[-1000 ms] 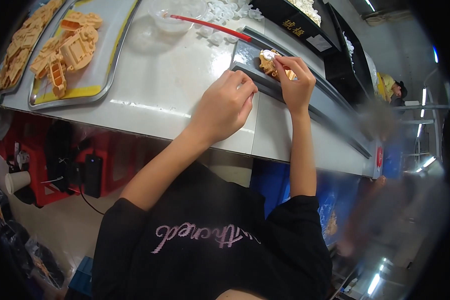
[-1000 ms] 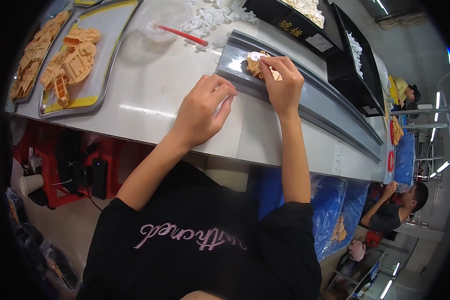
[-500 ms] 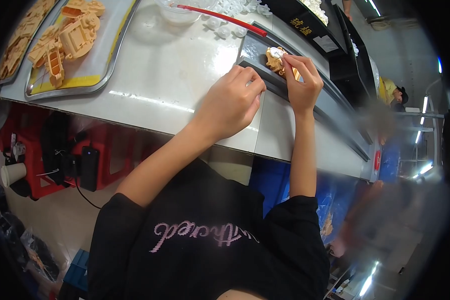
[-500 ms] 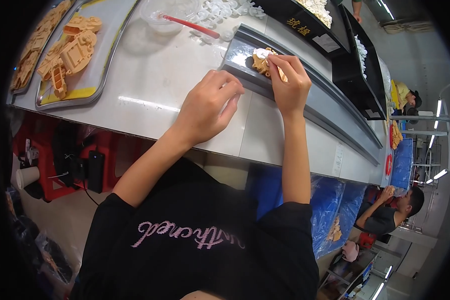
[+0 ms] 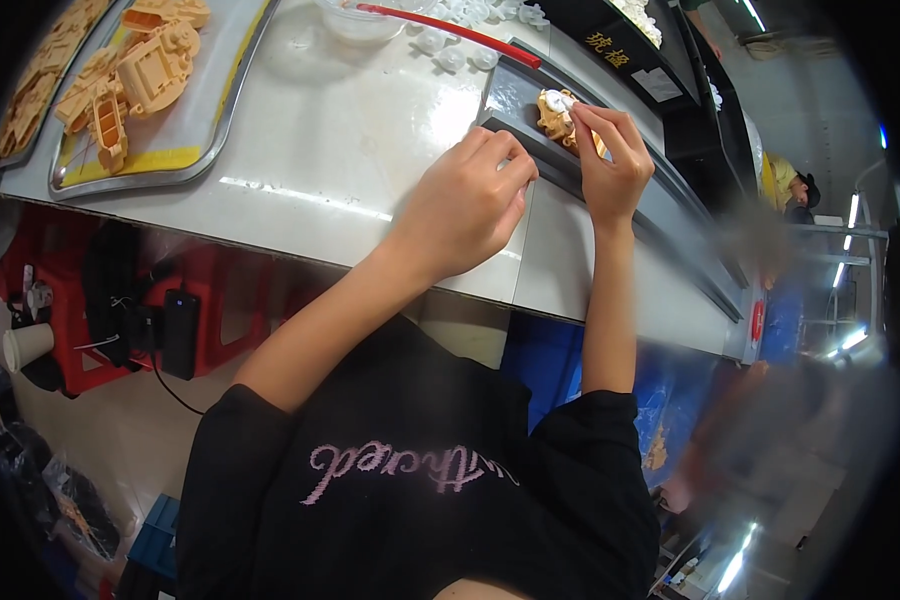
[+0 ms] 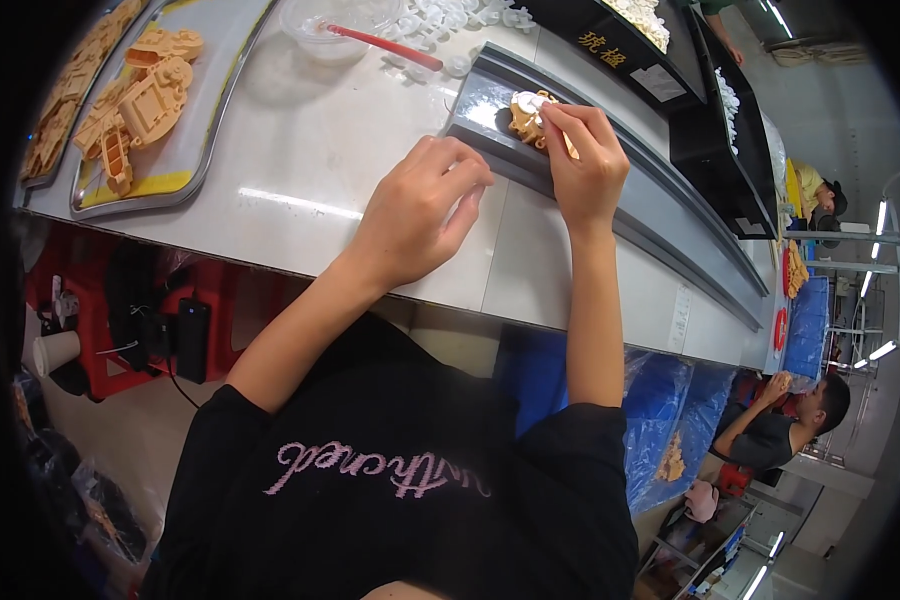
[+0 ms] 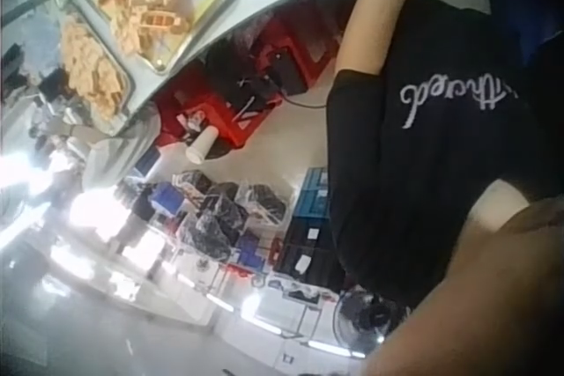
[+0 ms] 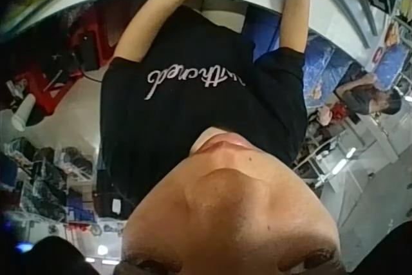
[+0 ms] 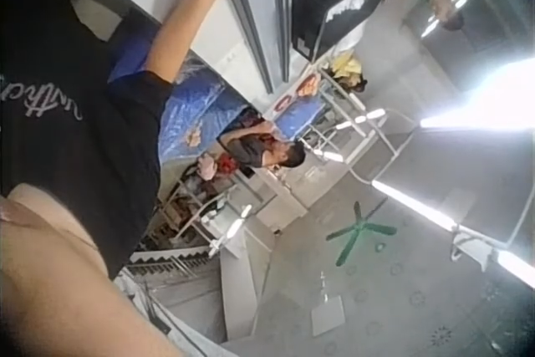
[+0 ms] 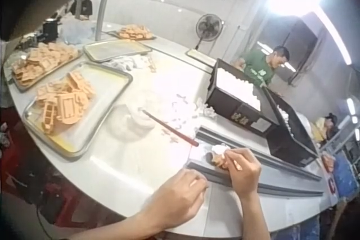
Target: Assembling plastic toy waffles by adding cream and small decorative components.
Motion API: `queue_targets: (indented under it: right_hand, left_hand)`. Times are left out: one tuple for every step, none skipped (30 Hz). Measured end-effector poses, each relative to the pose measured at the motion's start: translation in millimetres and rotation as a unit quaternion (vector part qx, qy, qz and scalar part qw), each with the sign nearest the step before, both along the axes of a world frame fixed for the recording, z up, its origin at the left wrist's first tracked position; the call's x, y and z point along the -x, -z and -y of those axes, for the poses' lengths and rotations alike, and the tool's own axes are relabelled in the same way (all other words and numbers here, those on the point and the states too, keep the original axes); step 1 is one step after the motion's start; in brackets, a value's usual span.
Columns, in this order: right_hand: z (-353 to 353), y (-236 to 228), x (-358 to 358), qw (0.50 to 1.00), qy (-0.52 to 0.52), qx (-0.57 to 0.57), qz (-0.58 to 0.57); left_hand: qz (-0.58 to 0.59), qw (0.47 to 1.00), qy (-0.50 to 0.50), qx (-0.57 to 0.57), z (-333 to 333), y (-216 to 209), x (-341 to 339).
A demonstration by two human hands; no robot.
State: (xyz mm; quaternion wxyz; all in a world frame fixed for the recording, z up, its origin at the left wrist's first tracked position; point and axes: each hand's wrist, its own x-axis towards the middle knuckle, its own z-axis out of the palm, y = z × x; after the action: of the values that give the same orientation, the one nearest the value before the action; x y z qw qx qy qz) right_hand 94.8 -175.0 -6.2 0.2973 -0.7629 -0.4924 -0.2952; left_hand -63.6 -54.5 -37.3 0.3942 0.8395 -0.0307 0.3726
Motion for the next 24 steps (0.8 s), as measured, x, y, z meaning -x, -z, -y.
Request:
queue_targets:
  right_hand:
    - [-0.5, -0.6, 0.1, 1.0, -0.005, 0.006, -0.006]
    - [-0.8, -0.7, 0.2, 1.0, -0.01, 0.011, -0.012]
    - [-0.2, -0.2, 0.2, 1.0, -0.011, 0.012, -0.012]
    - [0.3, 0.4, 0.2, 1.0, -0.006, 0.017, -0.011]
    - [0.6, 0.8, 0.2, 1.0, -0.001, 0.021, -0.01]
    - [0.7, 0.7, 0.1, 1.0, -0.003, 0.022, -0.011]
    - [1.5, -0.3, 0.3, 1.0, -0.005, 0.028, -0.013]
    - [2.4, -1.3, 0.8, 0.999, -0.007, 0.034, -0.016]
    - [3.3, -3.0, 2.0, 0.999, -0.007, 0.035, -0.016]
    - [3.7, -4.8, 3.0, 0.999, -0.01, 0.046, -0.017]
    - [4.3, -5.3, 3.5, 0.998, -0.012, 0.057, -0.019]
    - [5.2, -3.9, 3.2, 0.998, -0.013, 0.058, -0.019]
    - [5.7, -2.5, 2.2, 0.997, -0.022, 0.065, -0.023]
    - [6.4, -1.5, 1.5, 0.997, -0.031, 0.072, -0.027]
    - [7.4, -1.9, 1.6, 0.996, -0.03, 0.073, -0.027]
    - [7.8, -4.3, 1.7, 0.997, -0.027, 0.065, -0.037]
    - [8.0, -6.5, 1.1, 0.997, -0.024, 0.057, -0.047]
    - [8.3, -8.8, -0.7, 0.997, -0.022, 0.058, -0.046]
    - [13.3, -15.0, -2.4, 0.995, 0.0, 0.056, -0.088]
    - [19.4, -20.8, -5.1, 0.99, 0.021, 0.053, -0.129]
    - [28.9, -21.6, -13.7, 0.982, 0.03, 0.105, -0.152]
    - [36.9, -17.4, -20.4, 0.983, 0.044, 0.098, -0.147]
    - [41.6, -13.7, -25.0, 0.97, 0.042, 0.12, -0.208]
    - [46.2, -14.8, -28.9, 0.953, 0.039, 0.138, -0.267]
  left_hand:
    - [0.009, 1.0, -0.005, 0.005, 0.1, 0.1, -0.2]
    - [0.009, 1.0, -0.005, 0.005, 0.3, 0.3, -0.4]
    - [0.012, 1.0, -0.006, 0.004, 0.5, 0.7, -0.5]
    - [0.016, 1.0, -0.008, 0.003, 0.3, 0.8, -0.4]
    - [0.015, 1.0, -0.01, 0.003, 0.2, 0.4, 0.0]
    - [0.014, 1.0, -0.009, 0.003, 0.2, -0.1, 0.6]
    - [0.014, 1.0, -0.007, 0.002, 0.7, -0.7, 0.8]
    - [0.014, 1.0, -0.007, 0.003, 1.2, -0.5, 0.6]
    - [0.018, 1.0, -0.007, 0.004, 1.8, 0.1, 0.3]
    - [0.021, 1.0, -0.007, 0.005, 2.1, 0.6, 0.0]
    - [0.02, 1.0, -0.007, 0.005, 2.4, 0.6, 0.2]
    - [0.02, 1.0, -0.008, 0.003, 2.9, 0.6, 0.5]
    - [0.02, 1.0, -0.008, 0.0, 2.8, 0.3, 0.2]
    - [0.02, 1.0, -0.007, 0.0, 3.1, 0.7, 0.0]
    - [0.017, 1.0, -0.007, 0.006, 3.5, 1.4, 0.2]
    - [0.016, 1.0, -0.004, 0.011, 2.2, 1.5, -0.5]
    - [0.016, 1.0, -0.001, 0.011, 0.9, 2.2, -0.8]
    - [0.013, 1.0, -0.004, 0.016, -0.7, 3.9, -0.7]
    - [0.013, 1.0, -0.004, 0.011, -0.2, 0.9, -0.2]
    - [0.016, 1.0, 0.001, 0.003, 0.0, -1.7, 1.0]
    - [0.008, 1.0, 0.0, 0.007, -0.3, -4.1, 3.1]
    - [0.002, 1.0, 0.009, 0.014, 0.2, -5.0, 0.3]
    - [0.008, 1.0, 0.02, 0.009, -0.7, -5.7, -0.2]
    - [-0.003, 1.0, 0.022, 0.017, -1.4, -6.9, -0.5]
